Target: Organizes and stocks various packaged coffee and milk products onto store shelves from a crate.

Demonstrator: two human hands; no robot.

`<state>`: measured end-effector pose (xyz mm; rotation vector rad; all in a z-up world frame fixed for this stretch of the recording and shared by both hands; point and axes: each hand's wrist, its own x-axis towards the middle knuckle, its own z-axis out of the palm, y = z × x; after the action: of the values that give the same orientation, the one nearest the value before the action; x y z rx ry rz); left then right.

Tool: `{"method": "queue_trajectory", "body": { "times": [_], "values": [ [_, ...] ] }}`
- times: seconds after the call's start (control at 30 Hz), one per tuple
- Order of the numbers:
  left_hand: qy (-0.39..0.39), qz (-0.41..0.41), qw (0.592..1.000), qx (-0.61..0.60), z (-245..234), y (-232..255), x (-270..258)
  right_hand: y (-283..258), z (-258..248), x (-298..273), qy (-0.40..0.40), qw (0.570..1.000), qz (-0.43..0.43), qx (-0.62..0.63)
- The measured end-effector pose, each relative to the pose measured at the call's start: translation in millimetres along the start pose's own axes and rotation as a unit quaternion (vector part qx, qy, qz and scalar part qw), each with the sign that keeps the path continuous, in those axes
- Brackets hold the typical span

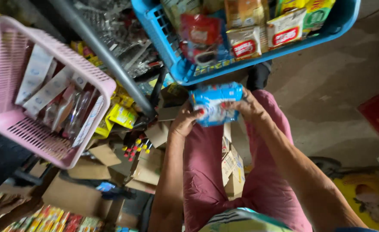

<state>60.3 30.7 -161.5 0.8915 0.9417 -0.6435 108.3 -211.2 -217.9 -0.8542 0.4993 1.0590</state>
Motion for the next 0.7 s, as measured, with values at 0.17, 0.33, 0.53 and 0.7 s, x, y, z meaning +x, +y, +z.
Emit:
{"method": "queue_trajectory", "body": {
  "times": [0.17, 0.33, 0.53, 0.7],
  "values": [
    [-0.025, 0.060, 0.996, 0.060, 37.2, 0.2, -1.7, 19.2, -20.8, -41.8, 0.075, 0.996, 0.051, 0.025],
    [0.078, 0.144, 0.833, 0.528, 40.8, -0.2, 18.1, -13.6, -7.5, -71.2, 0.110, 0.983, 0.080, 0.121],
    [-0.102, 0.009, 0.855, 0.509, 54.4, 54.4, 32.1, -38.1, -15.8, -92.1, 0.066, 0.993, 0.101, 0.001],
    [-0.042, 0.350, 0.824, 0.443, 47.1, 46.9, 157.7, -12.4, -39.0, -98.8, 0.075, 0.996, 0.031, -0.043]
  ]
}}
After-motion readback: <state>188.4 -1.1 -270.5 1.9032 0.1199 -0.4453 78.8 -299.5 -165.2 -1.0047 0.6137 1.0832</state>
